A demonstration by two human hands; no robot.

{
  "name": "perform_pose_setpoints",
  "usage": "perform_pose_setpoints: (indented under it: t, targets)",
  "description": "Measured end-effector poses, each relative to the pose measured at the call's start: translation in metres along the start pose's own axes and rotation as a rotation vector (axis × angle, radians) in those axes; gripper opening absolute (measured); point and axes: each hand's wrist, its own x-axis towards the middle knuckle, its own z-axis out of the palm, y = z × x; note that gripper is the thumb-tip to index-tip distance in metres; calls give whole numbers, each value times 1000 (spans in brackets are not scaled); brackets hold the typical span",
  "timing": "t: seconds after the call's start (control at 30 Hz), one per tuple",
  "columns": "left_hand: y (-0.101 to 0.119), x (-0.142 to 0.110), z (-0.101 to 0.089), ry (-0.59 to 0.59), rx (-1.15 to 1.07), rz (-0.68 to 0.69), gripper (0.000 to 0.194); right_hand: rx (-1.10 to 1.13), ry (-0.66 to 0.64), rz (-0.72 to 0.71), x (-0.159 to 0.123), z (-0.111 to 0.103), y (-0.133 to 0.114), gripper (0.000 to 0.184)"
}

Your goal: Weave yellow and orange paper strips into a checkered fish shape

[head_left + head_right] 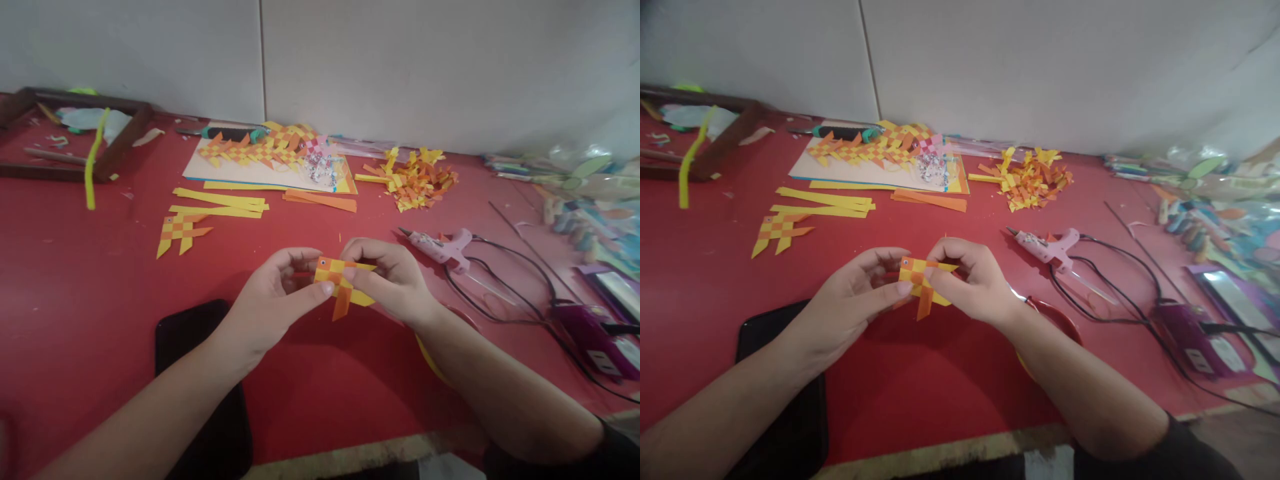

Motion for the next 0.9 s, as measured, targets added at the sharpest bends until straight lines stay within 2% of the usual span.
perform_pose_setpoints:
  t: [0.23, 0.67, 0.9]
  targets:
    - [3, -1, -2, 34, -101, -29, 21, 88, -61, 60, -2, -2, 0, 17]
    - [1, 2, -2, 7, -89, 0, 23, 75, -97, 60, -3, -2, 0, 16]
    - [2, 0, 0, 29, -54, 6, 22, 80, -103, 98, -2, -2, -1, 17]
